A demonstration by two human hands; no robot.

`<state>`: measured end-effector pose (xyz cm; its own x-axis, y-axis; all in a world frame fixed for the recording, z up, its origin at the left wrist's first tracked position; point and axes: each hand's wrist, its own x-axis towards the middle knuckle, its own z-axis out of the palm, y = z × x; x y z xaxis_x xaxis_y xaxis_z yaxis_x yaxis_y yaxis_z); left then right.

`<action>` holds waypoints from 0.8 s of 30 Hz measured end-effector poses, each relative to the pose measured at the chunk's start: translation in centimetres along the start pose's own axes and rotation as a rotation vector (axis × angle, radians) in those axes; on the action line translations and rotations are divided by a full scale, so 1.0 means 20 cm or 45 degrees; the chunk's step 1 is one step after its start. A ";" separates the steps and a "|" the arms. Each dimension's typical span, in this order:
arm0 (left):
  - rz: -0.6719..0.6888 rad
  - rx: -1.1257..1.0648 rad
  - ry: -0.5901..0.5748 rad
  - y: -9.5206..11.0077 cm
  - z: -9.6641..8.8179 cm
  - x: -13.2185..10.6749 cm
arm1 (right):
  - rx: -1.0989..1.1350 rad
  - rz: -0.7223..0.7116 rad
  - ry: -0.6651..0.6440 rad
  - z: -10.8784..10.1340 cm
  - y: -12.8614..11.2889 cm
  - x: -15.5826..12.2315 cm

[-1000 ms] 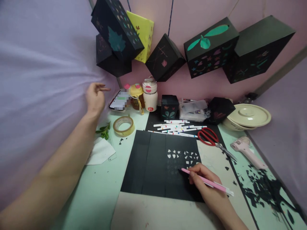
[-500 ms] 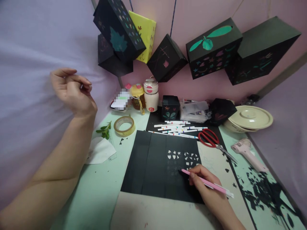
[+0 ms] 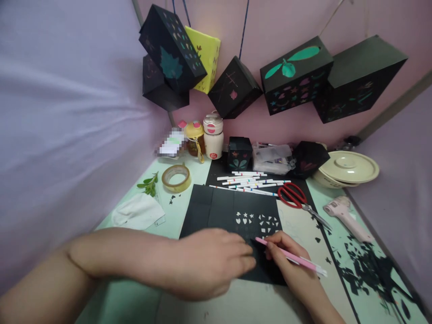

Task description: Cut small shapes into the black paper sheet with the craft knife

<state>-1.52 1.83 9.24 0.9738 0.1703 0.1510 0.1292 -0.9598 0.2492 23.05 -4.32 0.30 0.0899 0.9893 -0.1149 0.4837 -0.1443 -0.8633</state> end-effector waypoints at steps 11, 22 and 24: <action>-0.097 0.477 0.061 0.17 0.46 -0.01 | -0.014 -0.010 0.061 0.00 -0.02 0.01; -0.115 0.461 -0.029 0.17 0.51 -0.02 | -0.005 -0.017 0.080 -0.01 -0.01 0.01; -0.116 0.477 -0.019 0.17 0.52 -0.02 | -0.006 -0.020 0.078 -0.01 -0.01 0.00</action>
<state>0.56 -3.90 0.10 0.9574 0.2577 0.1300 0.2719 -0.9564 -0.1065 23.13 -4.24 0.60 0.1352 0.9883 -0.0707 0.4893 -0.1286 -0.8626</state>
